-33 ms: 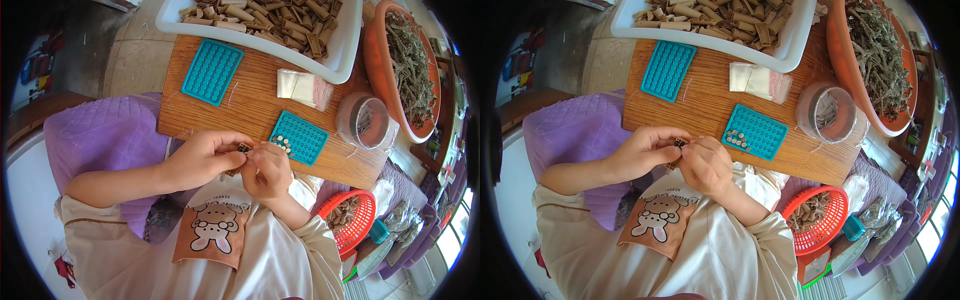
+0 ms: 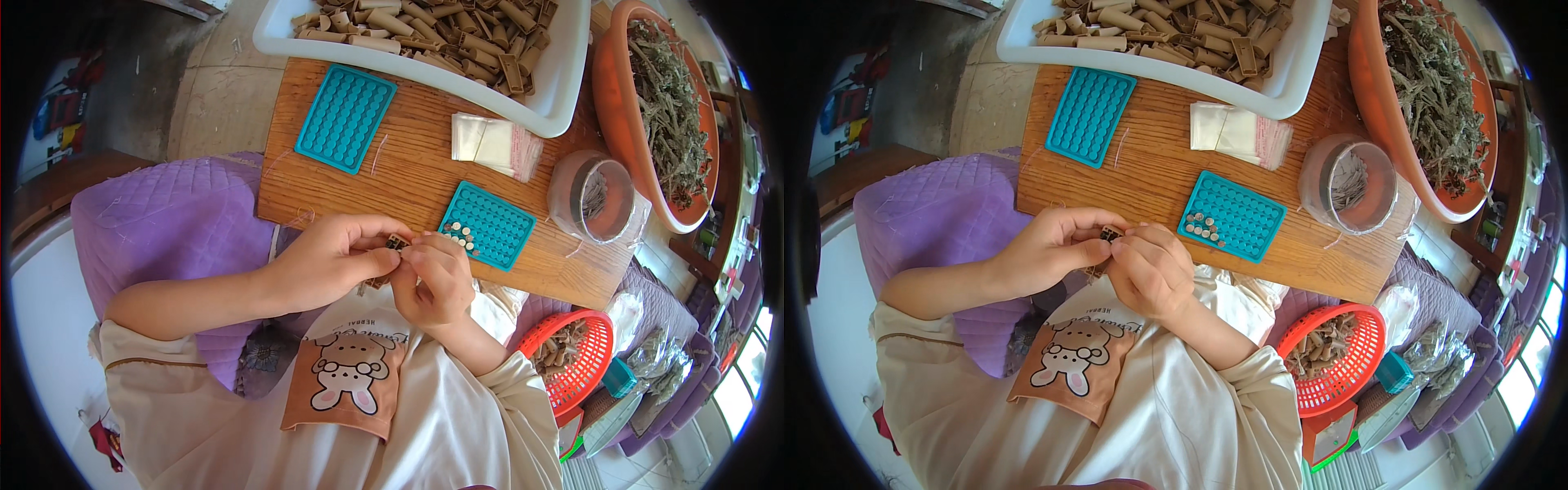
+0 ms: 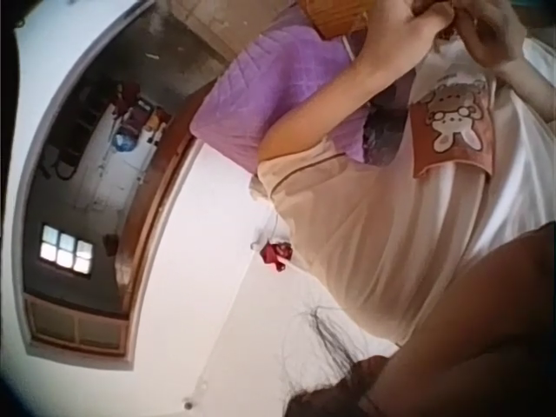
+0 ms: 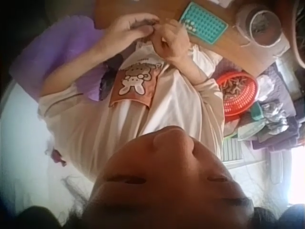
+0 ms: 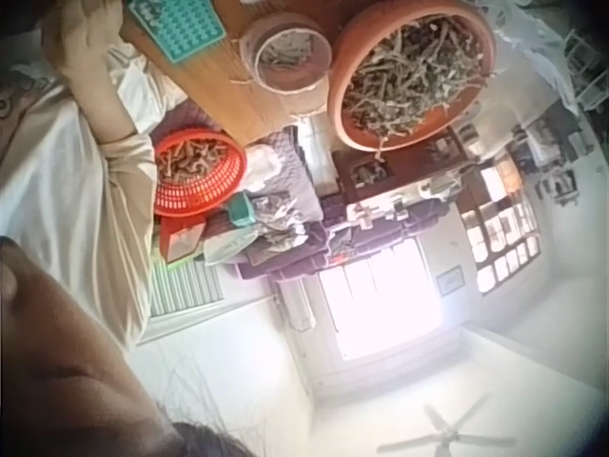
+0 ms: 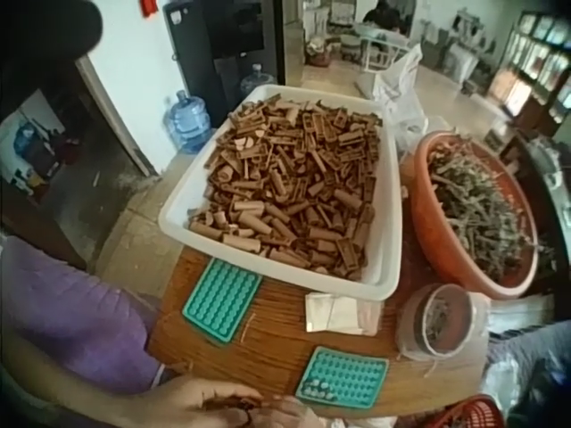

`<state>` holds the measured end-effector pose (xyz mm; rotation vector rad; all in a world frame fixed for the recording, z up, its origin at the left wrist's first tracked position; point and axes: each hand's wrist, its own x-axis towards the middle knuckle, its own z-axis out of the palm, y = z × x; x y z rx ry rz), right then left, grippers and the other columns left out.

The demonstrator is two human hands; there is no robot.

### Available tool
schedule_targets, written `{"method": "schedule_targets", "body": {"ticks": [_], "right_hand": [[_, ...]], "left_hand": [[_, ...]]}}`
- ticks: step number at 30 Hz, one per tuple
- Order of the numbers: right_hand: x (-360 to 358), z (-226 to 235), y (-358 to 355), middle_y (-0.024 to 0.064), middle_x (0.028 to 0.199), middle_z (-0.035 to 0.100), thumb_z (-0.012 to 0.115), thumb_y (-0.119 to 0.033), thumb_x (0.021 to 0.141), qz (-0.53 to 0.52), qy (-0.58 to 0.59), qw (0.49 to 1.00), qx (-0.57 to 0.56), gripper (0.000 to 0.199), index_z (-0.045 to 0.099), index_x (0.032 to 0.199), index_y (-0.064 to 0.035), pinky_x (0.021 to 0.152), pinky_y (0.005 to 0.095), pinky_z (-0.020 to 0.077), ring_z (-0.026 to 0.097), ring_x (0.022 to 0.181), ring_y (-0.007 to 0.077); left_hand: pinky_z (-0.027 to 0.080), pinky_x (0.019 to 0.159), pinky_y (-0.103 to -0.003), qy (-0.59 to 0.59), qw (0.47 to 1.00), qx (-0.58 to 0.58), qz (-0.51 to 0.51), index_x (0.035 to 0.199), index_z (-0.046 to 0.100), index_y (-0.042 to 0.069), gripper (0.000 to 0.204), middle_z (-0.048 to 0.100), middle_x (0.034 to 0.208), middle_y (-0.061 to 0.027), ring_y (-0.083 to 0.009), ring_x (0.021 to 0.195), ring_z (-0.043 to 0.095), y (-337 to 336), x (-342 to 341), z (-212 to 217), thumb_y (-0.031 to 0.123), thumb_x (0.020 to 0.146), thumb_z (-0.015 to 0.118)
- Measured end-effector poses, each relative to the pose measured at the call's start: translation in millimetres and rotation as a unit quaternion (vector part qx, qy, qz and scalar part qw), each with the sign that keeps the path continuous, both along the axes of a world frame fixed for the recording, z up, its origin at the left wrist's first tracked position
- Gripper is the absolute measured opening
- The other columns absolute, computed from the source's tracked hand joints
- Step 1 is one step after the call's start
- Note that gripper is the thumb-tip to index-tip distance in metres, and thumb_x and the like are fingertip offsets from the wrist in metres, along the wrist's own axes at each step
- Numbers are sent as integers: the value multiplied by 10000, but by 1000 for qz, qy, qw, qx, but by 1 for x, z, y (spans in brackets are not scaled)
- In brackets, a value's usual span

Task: The person fills small capsules with herbal material by hand, then places the filled capsules into a plastic tray.

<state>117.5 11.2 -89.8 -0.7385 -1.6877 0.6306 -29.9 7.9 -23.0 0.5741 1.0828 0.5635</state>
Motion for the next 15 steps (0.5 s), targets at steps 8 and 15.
{"method": "schedule_targets", "body": {"ticks": [8, 15], "right_hand": [[9, 3, 16, 96, 750, 591, 580, 94, 590, 43, -33, 998, -26, 278, 565, 853, 4, 603, 305, 486, 574, 675, 237], [60, -7, 122, 222, 885, 544, 437, 17, 745, -241, -150, 923, -260, 311, 414, 1055, 29, 758, 366, 418, 548, 800, 334]], "left_hand": [[431, 654, -203, 29, 1000, -7, -4, 1062, 487, -16, 223, 554, 830, -21, -63, 741, 524, 9, -5, -6, 57, 859, 429], [442, 651, -197, 24, 999, -25, 12, 975, 496, -13, 185, 563, 867, -58, -86, 753, 554, 10, -4, -4, 36, 820, 409]]}}
